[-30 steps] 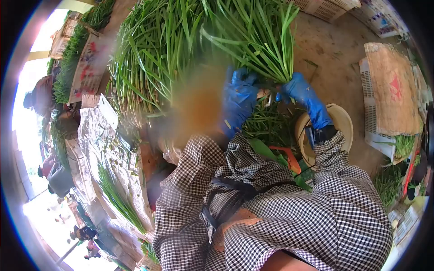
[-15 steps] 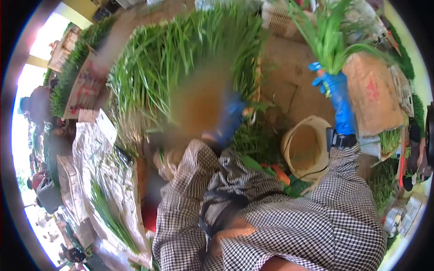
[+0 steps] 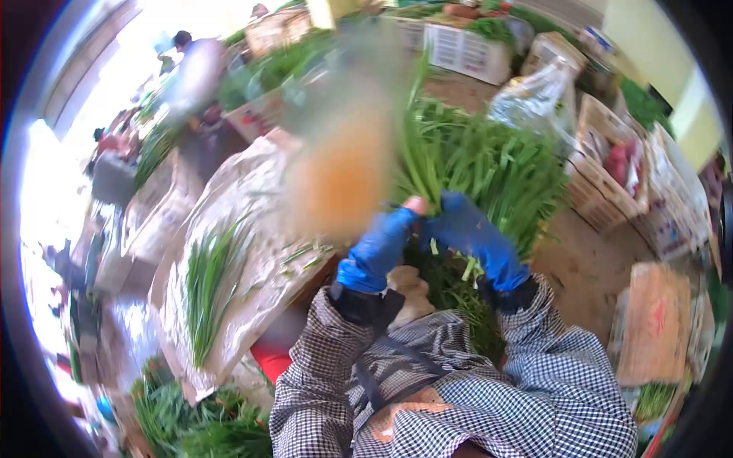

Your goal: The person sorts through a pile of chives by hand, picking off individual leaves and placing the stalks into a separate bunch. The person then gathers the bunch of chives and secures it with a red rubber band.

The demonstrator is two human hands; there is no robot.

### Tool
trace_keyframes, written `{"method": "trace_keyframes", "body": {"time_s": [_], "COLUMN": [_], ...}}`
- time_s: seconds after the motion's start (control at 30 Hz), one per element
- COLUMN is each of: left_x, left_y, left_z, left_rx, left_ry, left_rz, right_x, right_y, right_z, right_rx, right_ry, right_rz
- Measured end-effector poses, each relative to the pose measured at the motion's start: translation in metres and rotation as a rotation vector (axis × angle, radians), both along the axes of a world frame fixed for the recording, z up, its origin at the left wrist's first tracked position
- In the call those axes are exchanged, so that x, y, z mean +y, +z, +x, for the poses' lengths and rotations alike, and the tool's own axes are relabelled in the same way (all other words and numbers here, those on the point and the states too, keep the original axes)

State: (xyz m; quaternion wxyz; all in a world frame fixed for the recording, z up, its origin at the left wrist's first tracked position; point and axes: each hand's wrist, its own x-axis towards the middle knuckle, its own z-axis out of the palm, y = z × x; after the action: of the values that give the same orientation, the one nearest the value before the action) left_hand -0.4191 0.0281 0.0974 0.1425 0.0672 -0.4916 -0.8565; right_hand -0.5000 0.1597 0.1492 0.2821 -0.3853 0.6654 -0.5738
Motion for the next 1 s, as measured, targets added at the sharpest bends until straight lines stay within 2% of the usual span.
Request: {"method": "trace_keyframes", "body": {"time_s": [0.03,0.1,0.13,0.17,0.2,0.23,0.3,0.33,0.43,0.47,0.57,0.6,0.63,0.7,0.73,0.77,0.83,0.87,0.93,0.97,1.0], "left_x": [-0.008,-0.05,-0.061,-0.071,-0.082,-0.096,-0.121,-0.124,-0.13,-0.123,-0.14,-0.125,-0.134,-0.155,-0.156,-0.155,-0.15,-0.147,-0.143,-0.146,-0.152], "left_y": [0.03,0.018,0.023,0.029,0.033,0.03,0.016,0.012,0.019,0.027,0.007,0.039,0.028,0.009,0.008,0.006,0.021,0.027,0.034,0.031,0.027], "left_z": [0.032,0.063,0.081,0.099,0.117,0.134,0.16,0.172,0.196,0.205,0.23,0.222,0.23,0.246,0.252,0.259,0.267,0.271,0.28,0.284,0.289], "left_rx": [-0.018,-0.019,-0.034,0.02,0.088,0.088,0.152,0.101,0.062,-0.008,-0.065,-0.14,-0.143,-0.021,0.003,0.023,0.06,0.079,0.109,0.091,-0.075], "left_ry": [0.064,0.171,0.214,0.228,0.242,0.286,0.258,0.367,0.399,0.472,0.547,0.667,0.678,0.687,0.69,0.693,0.706,0.718,0.754,0.804,0.957], "left_rz": [-0.08,-0.622,-0.619,-0.271,0.076,0.081,-0.102,-0.156,-0.029,-0.05,0.025,0.184,0.191,-0.11,-0.131,-0.087,0.002,0.05,0.121,0.087,-0.224], "right_x": [-0.019,-0.047,-0.058,-0.068,-0.076,-0.083,-0.095,-0.099,-0.11,-0.113,-0.117,-0.119,-0.121,-0.123,-0.123,-0.123,-0.124,-0.125,-0.127,-0.129,-0.131], "right_y": [-0.005,-0.013,-0.017,-0.021,-0.025,-0.031,-0.044,-0.043,-0.065,-0.065,-0.066,-0.068,-0.07,-0.075,-0.079,-0.085,-0.097,-0.099,-0.088,-0.086,-0.093], "right_z": [0.014,0.043,0.058,0.072,0.085,0.097,0.114,0.123,0.142,0.148,0.16,0.162,0.164,0.167,0.169,0.171,0.173,0.169,0.169,0.17,0.171], "right_rx": [-0.034,-0.056,-0.108,-0.159,-0.184,-0.181,-0.249,-0.254,-0.281,-0.282,-0.212,-0.253,-0.296,-0.292,-0.288,-0.298,-0.387,-0.422,-0.409,-0.373,-0.308], "right_ry": [0.086,0.222,0.335,0.449,0.514,0.558,0.704,0.747,0.801,0.822,0.863,0.893,0.921,0.946,0.962,0.973,0.911,0.891,0.89,0.883,0.876], "right_rz": [0.102,0.215,0.202,0.192,0.293,0.304,0.349,0.351,0.383,0.395,0.456,0.511,0.566,0.576,0.579,0.593,0.284,0.387,0.37,0.334,0.326]}}
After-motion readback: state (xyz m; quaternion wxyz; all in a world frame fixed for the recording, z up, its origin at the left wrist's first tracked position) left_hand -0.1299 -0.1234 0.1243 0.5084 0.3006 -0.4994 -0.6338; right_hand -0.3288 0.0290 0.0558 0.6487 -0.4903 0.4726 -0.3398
